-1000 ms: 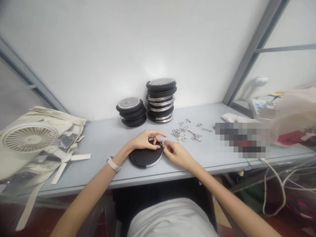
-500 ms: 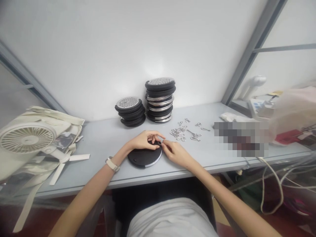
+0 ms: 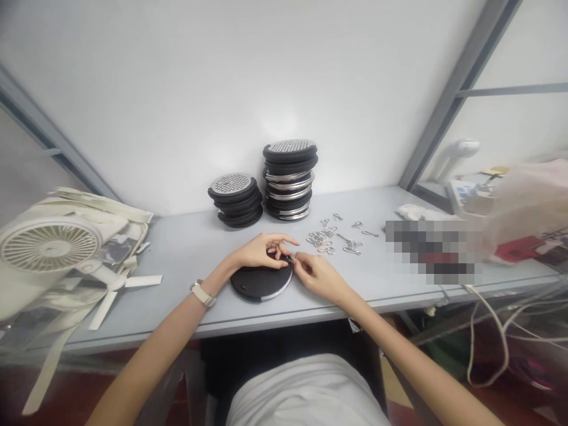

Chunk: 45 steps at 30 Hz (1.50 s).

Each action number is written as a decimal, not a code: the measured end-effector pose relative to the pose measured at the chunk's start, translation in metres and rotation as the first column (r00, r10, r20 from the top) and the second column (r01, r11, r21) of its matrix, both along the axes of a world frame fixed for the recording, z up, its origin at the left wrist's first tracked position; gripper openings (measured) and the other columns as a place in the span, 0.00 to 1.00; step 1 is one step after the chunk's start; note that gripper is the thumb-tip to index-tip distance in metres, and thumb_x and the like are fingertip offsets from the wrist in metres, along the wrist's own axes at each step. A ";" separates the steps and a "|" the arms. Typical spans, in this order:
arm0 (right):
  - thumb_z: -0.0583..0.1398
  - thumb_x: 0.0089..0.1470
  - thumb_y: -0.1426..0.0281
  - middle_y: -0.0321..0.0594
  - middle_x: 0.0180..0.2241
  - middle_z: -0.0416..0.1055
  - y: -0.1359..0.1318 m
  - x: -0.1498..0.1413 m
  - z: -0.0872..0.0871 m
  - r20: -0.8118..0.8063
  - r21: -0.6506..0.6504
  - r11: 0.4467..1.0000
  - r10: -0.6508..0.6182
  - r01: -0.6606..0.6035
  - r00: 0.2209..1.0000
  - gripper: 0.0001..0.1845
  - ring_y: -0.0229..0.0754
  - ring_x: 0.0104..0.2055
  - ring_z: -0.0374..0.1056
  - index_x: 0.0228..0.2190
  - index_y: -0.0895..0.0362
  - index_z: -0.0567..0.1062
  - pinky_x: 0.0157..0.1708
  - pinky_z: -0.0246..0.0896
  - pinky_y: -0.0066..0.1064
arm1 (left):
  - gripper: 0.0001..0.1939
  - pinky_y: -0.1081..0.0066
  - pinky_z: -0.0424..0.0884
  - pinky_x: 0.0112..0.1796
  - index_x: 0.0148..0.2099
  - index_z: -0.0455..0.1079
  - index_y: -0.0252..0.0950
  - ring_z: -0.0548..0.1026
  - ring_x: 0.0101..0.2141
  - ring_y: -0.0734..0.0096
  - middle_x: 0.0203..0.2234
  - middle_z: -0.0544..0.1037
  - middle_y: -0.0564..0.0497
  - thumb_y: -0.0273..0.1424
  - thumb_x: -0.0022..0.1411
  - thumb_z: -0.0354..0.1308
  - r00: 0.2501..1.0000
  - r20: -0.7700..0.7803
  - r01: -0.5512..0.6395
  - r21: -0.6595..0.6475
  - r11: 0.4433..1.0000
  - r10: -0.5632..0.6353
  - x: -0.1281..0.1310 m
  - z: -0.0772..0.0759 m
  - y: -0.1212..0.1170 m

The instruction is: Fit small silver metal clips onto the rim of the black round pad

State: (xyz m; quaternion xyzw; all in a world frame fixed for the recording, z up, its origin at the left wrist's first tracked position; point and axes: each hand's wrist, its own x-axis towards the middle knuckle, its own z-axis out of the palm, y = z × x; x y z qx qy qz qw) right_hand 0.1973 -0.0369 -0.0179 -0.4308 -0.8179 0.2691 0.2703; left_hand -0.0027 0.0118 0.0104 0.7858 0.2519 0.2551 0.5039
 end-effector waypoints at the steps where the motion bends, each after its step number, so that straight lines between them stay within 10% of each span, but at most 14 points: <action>1: 0.46 0.60 0.63 0.29 0.18 0.53 0.000 0.000 0.000 -0.002 -0.002 1.000 -0.003 0.003 1.000 0.17 0.32 0.21 0.51 0.21 0.56 0.58 0.23 0.45 0.27 | 0.28 0.74 0.65 0.34 0.54 0.67 0.33 0.66 0.27 0.80 0.30 0.72 0.50 0.26 0.48 0.64 1.000 -0.001 0.000 0.000 1.000 0.000 0.000 0.000 0.000; 45: 0.46 0.60 0.63 0.30 0.18 0.56 0.001 0.000 -0.001 0.035 0.047 0.999 0.027 -0.028 0.999 0.17 0.33 0.20 0.52 0.22 0.56 0.60 0.23 0.46 0.27 | 0.28 0.73 0.66 0.36 0.53 0.68 0.34 0.66 0.28 0.80 0.29 0.71 0.52 0.26 0.46 0.65 0.999 -0.030 -0.013 -0.015 1.000 0.012 0.001 -0.003 0.003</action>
